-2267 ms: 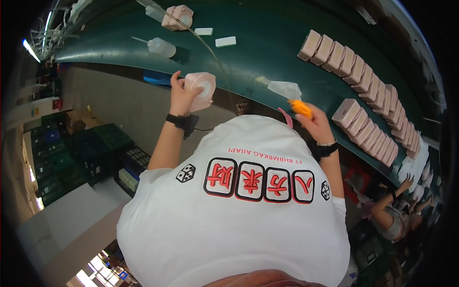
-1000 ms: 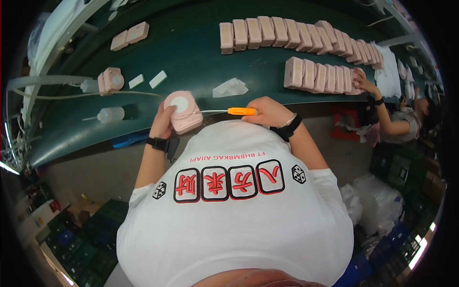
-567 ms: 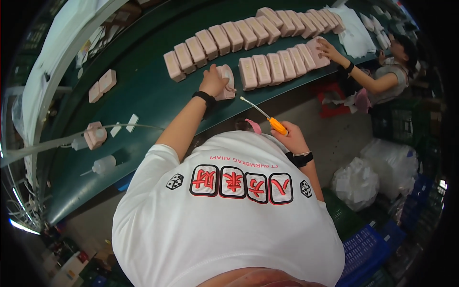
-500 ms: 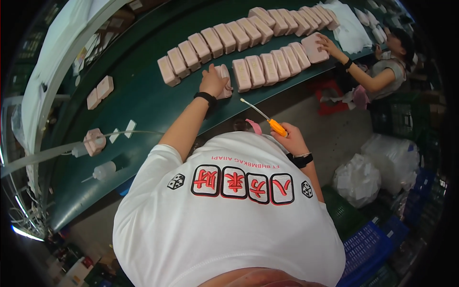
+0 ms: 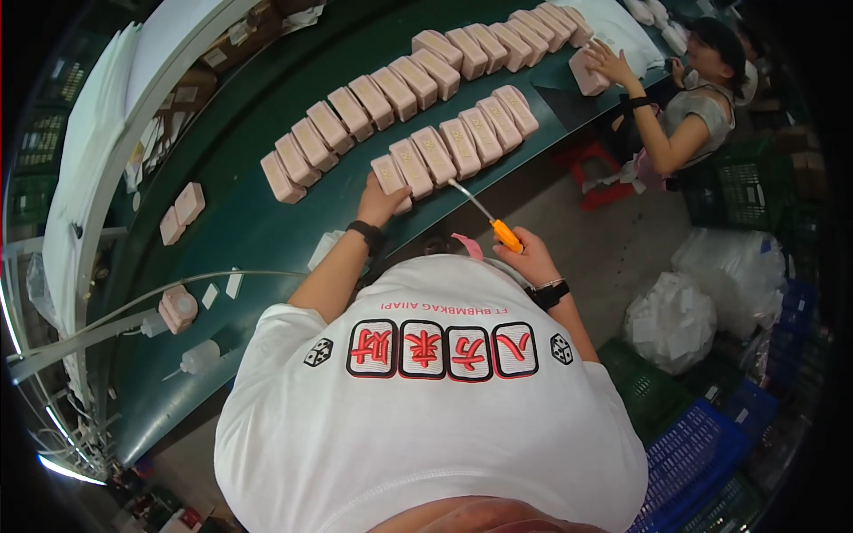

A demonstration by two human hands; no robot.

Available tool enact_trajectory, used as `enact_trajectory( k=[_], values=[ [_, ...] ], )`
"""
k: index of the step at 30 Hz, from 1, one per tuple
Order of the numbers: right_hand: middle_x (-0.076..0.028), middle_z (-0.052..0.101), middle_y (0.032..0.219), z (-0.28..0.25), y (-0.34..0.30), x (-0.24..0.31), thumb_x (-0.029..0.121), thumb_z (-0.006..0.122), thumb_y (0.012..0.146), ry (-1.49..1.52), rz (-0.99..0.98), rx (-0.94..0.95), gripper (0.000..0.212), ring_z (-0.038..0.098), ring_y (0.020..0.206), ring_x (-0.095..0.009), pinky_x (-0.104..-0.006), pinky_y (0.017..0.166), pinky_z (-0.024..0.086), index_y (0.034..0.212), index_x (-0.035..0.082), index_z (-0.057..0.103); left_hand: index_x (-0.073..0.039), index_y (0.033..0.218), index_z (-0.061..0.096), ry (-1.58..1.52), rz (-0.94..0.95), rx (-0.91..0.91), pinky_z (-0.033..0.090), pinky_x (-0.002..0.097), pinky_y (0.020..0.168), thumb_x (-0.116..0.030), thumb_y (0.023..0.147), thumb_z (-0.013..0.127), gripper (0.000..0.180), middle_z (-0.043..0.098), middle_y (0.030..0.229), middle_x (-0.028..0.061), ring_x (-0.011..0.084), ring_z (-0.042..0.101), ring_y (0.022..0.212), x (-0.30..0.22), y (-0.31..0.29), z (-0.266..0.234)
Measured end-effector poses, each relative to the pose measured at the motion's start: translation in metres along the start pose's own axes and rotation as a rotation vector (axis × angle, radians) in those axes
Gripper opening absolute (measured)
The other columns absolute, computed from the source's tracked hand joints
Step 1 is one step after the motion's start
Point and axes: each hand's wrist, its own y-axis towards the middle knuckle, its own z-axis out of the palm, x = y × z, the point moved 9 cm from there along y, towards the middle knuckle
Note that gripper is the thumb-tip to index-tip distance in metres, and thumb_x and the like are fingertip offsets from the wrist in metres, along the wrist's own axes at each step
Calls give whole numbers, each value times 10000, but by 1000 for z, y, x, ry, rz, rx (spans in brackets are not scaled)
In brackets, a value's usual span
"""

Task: The person cleans pink electronic devices by blowing air on them with a nozzle and wiping the surfaces with a cloth. They periodically wet the cloth with liquid from a bottle before wiping the front and back of each device and placing them back on the conveyor belt.

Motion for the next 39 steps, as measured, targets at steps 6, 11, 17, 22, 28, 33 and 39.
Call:
enact_trajectory(
  k=[6,11,17,22,28,33,39],
  values=[
    [51,573,790,-13,22,-37,153,701,867,236,218,-45,208,496,644,-42,-193,585,409,1054,71,663,68,1318,381,75,113,-52,448,347,1017,-189,551,926,975,580,1276,215,319,574,1193,-27,-5,14],
    [59,553,772,-15,33,-39,137,698,866,218,191,-80,202,473,615,-30,-192,550,388,1056,80,665,58,1318,384,36,43,-91,448,357,1022,-165,503,932,1007,593,1245,200,319,581,1176,-34,11,22],
    [69,553,792,-18,35,-55,132,689,880,216,210,-82,203,467,603,-24,-171,536,373,1077,91,662,46,1308,406,-17,141,-124,452,381,1022,-190,518,918,971,586,1249,204,326,573,1183,-39,28,51],
    [50,545,770,-13,43,-53,100,681,880,242,229,-67,210,467,592,-34,-184,528,376,1086,66,655,61,1296,436,63,74,-126,456,368,1010,-232,545,924,942,572,1240,215,325,580,1151,-29,32,60],
    [47,546,807,1,57,-50,98,674,884,214,228,-16,244,475,605,-47,-188,546,388,1124,68,645,6,1161,552,-23,21,-111,499,377,922,-267,629,871,678,541,1238,192,310,607,1031,-4,21,19],
    [41,548,847,22,49,-49,81,667,881,217,256,80,286,491,667,-51,-183,593,399,1164,65,629,-52,1126,568,-499,175,-684,501,251,683,-65,824,721,339,622,907,28,121,586,727,11,4,-162],
    [31,548,856,74,27,-4,46,660,880,173,122,152,360,501,723,-58,-200,652,434,1236,53,607,-57,1090,575,-1117,-35,-1140,490,294,692,-140,819,756,336,612,885,70,179,578,765,123,39,-372]
  ],
)
